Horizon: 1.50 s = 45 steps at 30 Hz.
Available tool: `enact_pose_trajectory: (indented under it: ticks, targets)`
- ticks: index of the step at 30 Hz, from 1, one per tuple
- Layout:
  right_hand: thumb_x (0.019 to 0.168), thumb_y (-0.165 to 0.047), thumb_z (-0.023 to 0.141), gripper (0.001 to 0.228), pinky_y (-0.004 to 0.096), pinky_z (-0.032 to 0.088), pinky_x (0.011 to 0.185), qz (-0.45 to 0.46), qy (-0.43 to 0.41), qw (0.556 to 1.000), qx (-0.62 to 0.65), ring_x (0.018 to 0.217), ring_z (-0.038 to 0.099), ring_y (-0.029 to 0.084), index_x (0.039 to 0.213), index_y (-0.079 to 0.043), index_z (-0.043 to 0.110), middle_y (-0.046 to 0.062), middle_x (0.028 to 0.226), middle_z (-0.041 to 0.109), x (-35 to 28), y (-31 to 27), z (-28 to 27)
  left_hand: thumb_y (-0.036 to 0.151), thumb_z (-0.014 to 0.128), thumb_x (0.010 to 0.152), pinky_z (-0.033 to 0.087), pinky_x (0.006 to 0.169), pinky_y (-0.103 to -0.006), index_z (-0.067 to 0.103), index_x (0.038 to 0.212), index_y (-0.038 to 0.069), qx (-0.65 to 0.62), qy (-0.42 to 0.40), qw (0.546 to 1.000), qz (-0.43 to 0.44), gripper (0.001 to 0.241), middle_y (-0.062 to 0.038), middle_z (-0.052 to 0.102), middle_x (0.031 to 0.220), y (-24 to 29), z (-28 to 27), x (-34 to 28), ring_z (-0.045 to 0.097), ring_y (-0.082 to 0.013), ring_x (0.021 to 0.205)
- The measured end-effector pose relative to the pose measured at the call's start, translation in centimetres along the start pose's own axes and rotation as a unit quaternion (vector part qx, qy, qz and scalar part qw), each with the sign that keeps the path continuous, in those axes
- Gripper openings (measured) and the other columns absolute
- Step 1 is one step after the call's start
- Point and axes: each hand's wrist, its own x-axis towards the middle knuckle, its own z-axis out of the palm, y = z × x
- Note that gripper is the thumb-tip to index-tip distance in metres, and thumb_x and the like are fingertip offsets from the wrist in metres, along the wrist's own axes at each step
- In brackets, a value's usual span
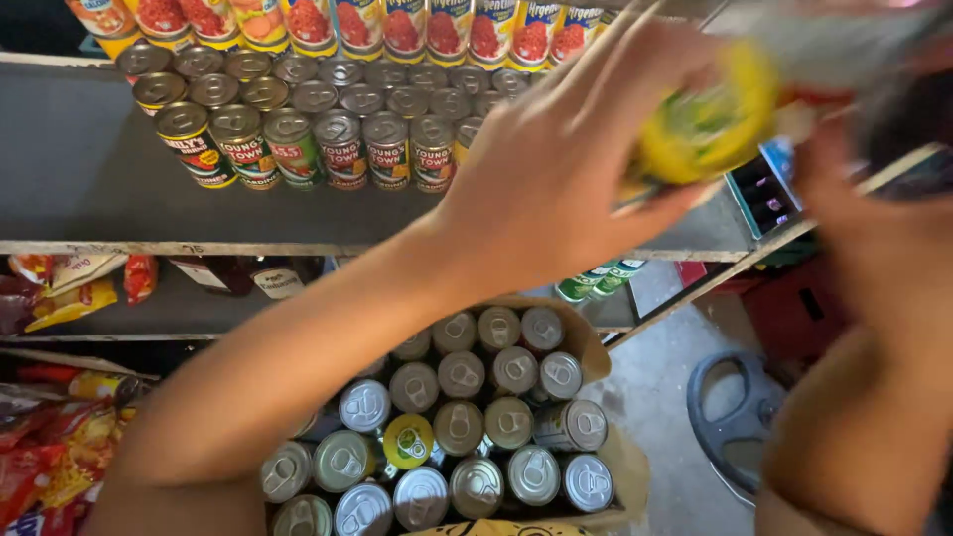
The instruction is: Organizes and stocks various canned goods on grocery store shelves from a box.
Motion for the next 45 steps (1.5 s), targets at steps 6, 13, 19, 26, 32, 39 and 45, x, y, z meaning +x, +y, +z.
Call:
enact_pose_trajectory:
  ticks: [6,13,19,26,32,39,45]
  targets:
    - [0.085,0.004,0.084,0.044,0.032,0.054,0.095,0.007,-0.075,0.997,0.035,0.113,0.062,0.021,0.114,-0.005,0.053,0.011,0.122,0.058,1.8,-5.1,9.9,0.027,0.085,0.088,0.059,0.091,-0.0438,0.041,0.131,0.011,-0.064,-0.070,0.980,-0.173,0.064,-0.010,0.064,0.125,-4.2,3.2,-8.6,0.070,-0.0349,0.115]
    - [0.075,-0.009,0.086,0.040,0.041,0.053,0.086,0.056,-0.160,0.985,0.029,0.101,0.067,0.034,0.106,-0.005,0.060,0.015,0.102,0.067,0.7,0.4,18.7,0.020,0.083,0.083,0.054,0.085,-0.0475,0.042,0.125,0.009,-0.054,-0.099,0.948,-0.298,0.060,-0.018,0.064,0.122,-9.5,5.1,-12.7,0.066,-0.0423,0.112]
    - [0.075,-0.013,0.086,0.043,0.047,0.052,0.085,0.070,-0.206,0.975,-0.037,0.108,0.065,0.039,0.110,-0.006,0.061,0.016,0.108,0.070,0.4,0.9,20.8,0.018,0.084,0.083,0.053,0.093,-0.0463,0.042,0.132,0.008,-0.104,-0.092,0.915,-0.379,0.065,-0.019,0.066,0.123,-12.7,7.2,-15.3,0.066,-0.0393,0.118]
    - [0.077,-0.001,0.078,0.050,0.046,0.049,0.101,-0.033,-0.200,0.979,0.026,0.122,0.058,0.041,0.124,-0.004,0.061,0.019,0.129,0.064,-0.3,3.3,20.2,0.013,0.090,0.071,0.044,0.108,-0.0446,0.037,0.141,0.002,-0.113,-0.083,0.935,-0.327,0.088,-0.022,0.052,0.139,-12.1,7.0,-16.3,0.053,-0.0379,0.132]
    - [0.069,0.004,0.078,0.055,0.046,0.048,0.099,-0.023,-0.160,0.986,-0.045,0.118,0.055,0.044,0.122,-0.006,0.066,0.018,0.126,0.061,-0.7,1.4,19.2,0.014,0.091,0.070,0.047,0.104,-0.0457,0.038,0.136,0.003,-0.078,-0.069,0.915,-0.389,0.085,-0.023,0.053,0.135,-12.0,8.2,-18.6,0.056,-0.0397,0.128]
    - [0.086,-0.026,0.084,0.036,0.049,0.053,0.073,0.227,-0.186,0.952,-0.084,0.085,0.068,0.037,0.100,-0.003,0.059,0.015,0.088,0.070,-3.4,2.0,20.8,0.017,0.086,0.080,0.052,0.092,-0.0474,0.042,0.135,0.007,-0.062,-0.118,0.866,-0.482,0.071,-0.018,0.066,0.122,-12.8,9.0,-19.1,0.065,-0.0396,0.116]
    - [0.084,-0.039,0.082,0.036,0.050,0.055,0.067,0.245,-0.197,0.939,-0.141,0.079,0.072,0.038,0.090,-0.006,0.068,0.015,0.082,0.075,-5.3,2.9,23.3,0.015,0.090,0.072,0.053,0.085,-0.0501,0.042,0.126,0.004,-0.059,-0.040,0.915,-0.396,0.073,-0.024,0.064,0.114,-12.3,9.5,-17.7,0.066,-0.0434,0.104]
